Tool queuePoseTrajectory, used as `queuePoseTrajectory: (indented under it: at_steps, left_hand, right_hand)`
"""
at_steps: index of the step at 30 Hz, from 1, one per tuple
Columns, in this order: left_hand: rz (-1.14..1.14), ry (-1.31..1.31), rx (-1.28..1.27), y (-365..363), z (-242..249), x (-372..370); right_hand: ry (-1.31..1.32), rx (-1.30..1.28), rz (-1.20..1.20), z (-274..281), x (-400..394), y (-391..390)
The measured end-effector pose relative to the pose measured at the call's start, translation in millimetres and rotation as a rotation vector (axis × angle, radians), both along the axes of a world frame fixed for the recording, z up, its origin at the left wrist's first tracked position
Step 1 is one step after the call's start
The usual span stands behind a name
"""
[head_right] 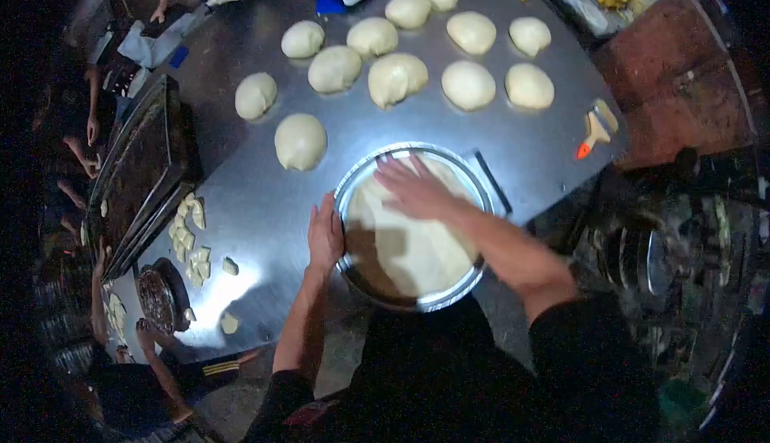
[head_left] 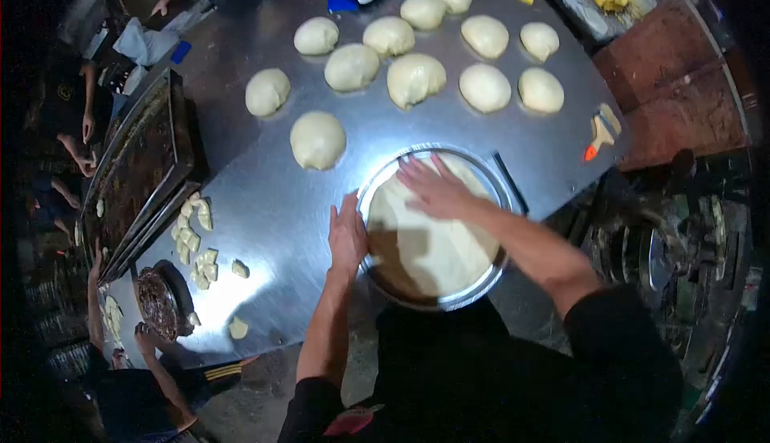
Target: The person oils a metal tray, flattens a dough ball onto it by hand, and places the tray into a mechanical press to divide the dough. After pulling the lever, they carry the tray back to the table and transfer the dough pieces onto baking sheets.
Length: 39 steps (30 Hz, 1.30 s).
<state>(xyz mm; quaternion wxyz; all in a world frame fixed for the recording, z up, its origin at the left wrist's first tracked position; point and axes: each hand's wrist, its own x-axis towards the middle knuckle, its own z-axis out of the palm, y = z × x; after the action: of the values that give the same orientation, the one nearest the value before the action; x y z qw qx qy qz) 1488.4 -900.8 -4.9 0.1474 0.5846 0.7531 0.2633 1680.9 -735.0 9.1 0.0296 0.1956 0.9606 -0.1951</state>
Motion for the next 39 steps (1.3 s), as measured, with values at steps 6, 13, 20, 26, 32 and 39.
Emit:
queuePoseTrajectory:
  at_steps: [6, 13, 20, 26, 32, 39]
  left_hand:
    - [0.255, 0.130, -0.064, -50, 0, 42]
    - [-0.236, 0.479, 0.085, 45, -9, 75]
    - [0.013, 0.132, 0.318, 61, 30, -9]
    - [-0.017, -0.021, -0.123, 10, -8, -18]
    - [-0.035, -0.052, 0.030, 41, -27, -14]
    - [0.092, 0.144, -0.063, 14, -13, -5]
  right_hand:
    - [0.154, -0.119, -0.096, -15, 28, -4]
    - [0.114, -0.212, -0.377, 14, 38, -20]
    - [-0.027, -0.052, -0.189, -3, 0, -17]
    - [0.003, -0.011, -0.076, -6, -43, -96]
    - [0.052, -0.196, 0.019, -3, -34, -62]
    - [0.068, -0.082, -0.067, 3, -38, -25]
